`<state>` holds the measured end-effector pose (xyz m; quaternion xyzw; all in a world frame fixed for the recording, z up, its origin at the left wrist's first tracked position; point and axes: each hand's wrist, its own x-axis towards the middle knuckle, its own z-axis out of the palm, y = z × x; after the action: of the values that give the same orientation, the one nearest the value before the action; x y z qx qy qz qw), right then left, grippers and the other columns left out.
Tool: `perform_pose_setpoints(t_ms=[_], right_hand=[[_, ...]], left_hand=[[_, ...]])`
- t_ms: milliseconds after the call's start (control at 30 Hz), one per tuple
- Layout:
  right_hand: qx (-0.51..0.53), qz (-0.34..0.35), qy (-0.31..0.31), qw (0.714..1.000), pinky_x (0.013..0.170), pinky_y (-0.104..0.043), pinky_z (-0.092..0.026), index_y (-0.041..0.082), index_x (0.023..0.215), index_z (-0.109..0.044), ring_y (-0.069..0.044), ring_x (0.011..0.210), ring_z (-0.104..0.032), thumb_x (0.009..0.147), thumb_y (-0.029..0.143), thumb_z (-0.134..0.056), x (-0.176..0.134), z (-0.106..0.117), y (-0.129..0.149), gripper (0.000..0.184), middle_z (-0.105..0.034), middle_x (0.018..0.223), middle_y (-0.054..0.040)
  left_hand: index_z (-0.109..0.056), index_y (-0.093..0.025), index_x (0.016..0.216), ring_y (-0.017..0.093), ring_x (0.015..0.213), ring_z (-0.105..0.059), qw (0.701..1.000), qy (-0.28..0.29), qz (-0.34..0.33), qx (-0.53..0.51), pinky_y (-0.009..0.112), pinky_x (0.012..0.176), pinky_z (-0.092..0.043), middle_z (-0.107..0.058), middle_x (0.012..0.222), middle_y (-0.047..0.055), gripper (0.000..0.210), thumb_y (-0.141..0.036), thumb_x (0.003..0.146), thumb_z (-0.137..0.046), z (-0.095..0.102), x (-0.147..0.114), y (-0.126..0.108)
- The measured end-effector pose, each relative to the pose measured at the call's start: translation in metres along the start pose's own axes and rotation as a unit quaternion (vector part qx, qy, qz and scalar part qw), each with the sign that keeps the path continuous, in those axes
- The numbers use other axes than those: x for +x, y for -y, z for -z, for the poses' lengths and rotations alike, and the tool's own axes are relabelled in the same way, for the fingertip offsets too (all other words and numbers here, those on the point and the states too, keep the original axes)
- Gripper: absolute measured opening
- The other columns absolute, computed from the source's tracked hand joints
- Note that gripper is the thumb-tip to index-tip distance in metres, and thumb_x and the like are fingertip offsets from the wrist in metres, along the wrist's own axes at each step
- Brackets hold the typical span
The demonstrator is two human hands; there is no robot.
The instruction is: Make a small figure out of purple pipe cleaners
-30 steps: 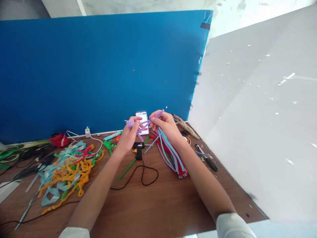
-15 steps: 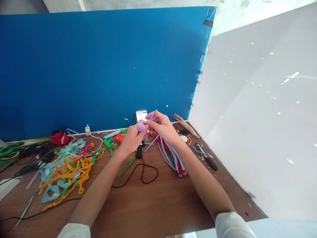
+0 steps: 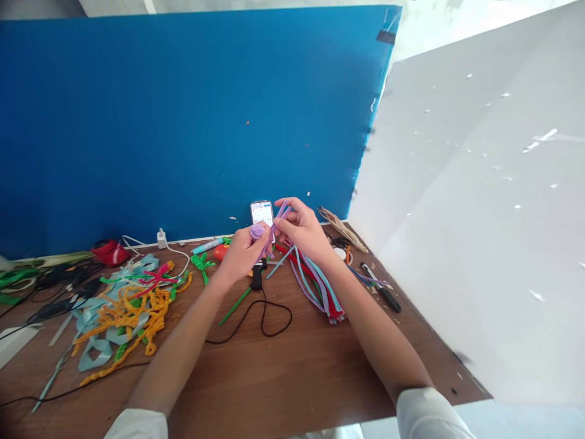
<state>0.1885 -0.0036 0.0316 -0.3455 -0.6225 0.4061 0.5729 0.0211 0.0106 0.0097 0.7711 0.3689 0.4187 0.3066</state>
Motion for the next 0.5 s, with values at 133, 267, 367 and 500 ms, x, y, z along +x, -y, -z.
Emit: perform_pose_setpoints(t_ms=[133, 267, 367, 500], right_hand=[[-0.007, -0.001, 0.0, 1.0, 0.055, -0.025, -0.048, 0.02, 0.123, -0.055, -0.011, 0.054, -0.059, 0.083, 0.028, -0.068, 0.0005, 0.0004, 0.0, 0.043, -0.067, 0.067, 0.0048], [-0.011, 0.0, 0.007, 1.0, 0.056, -0.025, -0.049, 0.019, 0.124, -0.054, -0.011, 0.054, -0.059, 0.084, 0.028, -0.068, 0.0008, 0.0014, 0.0005, 0.044, -0.067, 0.066, 0.0047], [-0.009, 0.007, 0.008, 1.0, 0.056, -0.025, -0.05, 0.019, 0.123, -0.055, -0.012, 0.054, -0.06, 0.085, 0.029, -0.066, 0.0014, 0.0031, 0.0001, 0.04, -0.067, 0.065, 0.0045], [0.002, 0.017, 0.005, 1.0, 0.055, -0.025, -0.05, 0.02, 0.119, -0.058, -0.012, 0.053, -0.059, 0.087, 0.031, -0.065, 0.0022, 0.0053, -0.0014, 0.035, -0.065, 0.062, 0.0053]], left_hand=[[-0.054, -0.017, 0.068, 0.011, 0.055, -0.053, 1.0, -0.004, -0.002, 0.012, 0.023, 0.056, -0.038, -0.059, 0.059, -0.002, 0.037, -0.038, 0.098, -0.045, -0.0002, 0.0, 0.001], [-0.054, -0.017, 0.067, 0.011, 0.054, -0.053, 1.0, -0.004, -0.011, 0.016, 0.023, 0.056, -0.038, -0.058, 0.058, -0.002, 0.036, -0.036, 0.097, -0.046, 0.0005, 0.0003, 0.0008], [-0.052, -0.017, 0.067, 0.011, 0.055, -0.054, 1.0, -0.003, -0.019, 0.023, 0.023, 0.056, -0.037, -0.059, 0.058, -0.002, 0.036, -0.036, 0.097, -0.045, 0.001, 0.0002, -0.0006], [-0.051, -0.018, 0.067, 0.011, 0.055, -0.054, 0.999, 0.011, -0.018, 0.032, 0.024, 0.057, -0.037, -0.059, 0.059, -0.002, 0.036, -0.035, 0.097, -0.045, 0.0022, -0.0003, -0.0022]])
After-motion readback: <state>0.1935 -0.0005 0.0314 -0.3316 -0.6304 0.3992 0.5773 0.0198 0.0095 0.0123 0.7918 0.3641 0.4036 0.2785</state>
